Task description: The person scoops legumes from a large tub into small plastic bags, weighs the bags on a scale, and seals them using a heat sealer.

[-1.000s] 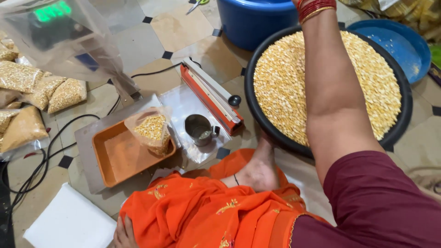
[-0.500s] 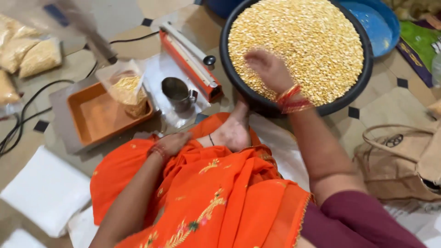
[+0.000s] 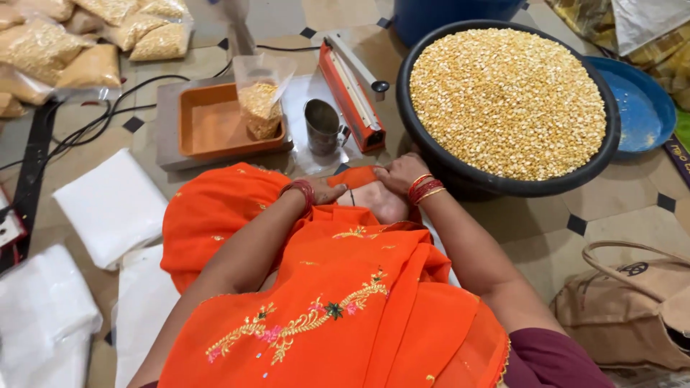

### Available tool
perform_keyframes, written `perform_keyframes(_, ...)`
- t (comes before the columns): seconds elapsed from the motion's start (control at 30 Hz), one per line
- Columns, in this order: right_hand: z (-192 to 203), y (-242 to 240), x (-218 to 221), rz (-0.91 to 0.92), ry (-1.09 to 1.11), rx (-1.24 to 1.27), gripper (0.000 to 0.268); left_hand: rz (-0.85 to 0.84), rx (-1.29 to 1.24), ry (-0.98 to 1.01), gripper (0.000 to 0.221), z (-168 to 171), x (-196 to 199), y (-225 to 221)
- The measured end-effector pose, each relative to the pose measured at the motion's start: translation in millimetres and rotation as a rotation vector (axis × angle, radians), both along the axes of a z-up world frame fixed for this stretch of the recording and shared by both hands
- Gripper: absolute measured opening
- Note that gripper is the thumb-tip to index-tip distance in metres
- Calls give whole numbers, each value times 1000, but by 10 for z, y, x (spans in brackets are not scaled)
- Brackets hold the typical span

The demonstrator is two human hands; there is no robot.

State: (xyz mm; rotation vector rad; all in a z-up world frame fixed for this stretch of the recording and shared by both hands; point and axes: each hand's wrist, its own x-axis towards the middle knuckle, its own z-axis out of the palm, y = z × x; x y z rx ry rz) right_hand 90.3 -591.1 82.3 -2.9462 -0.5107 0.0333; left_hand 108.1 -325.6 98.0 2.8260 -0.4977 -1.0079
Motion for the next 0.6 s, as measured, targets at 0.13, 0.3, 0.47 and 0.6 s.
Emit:
perform_keyframes(0.13, -32, -25, -358, -114, -30, 117, 58, -34, 95, -71, 87, 168, -277, 18)
perform_keyframes(0.3, 155, 104, -1080, -189, -200, 42, 51, -130, 114, -130, 92, 43, -567, 115)
perform_keyframes(0.47, 77, 3, -1066, -142, -271, -4, 43, -131, 114, -112, 91, 167, -628, 157)
perform_keyframes(0.6, 360, -482, -1009, -263, 136, 1362, 41, -99, 122, -116, 89, 34, -430, 182)
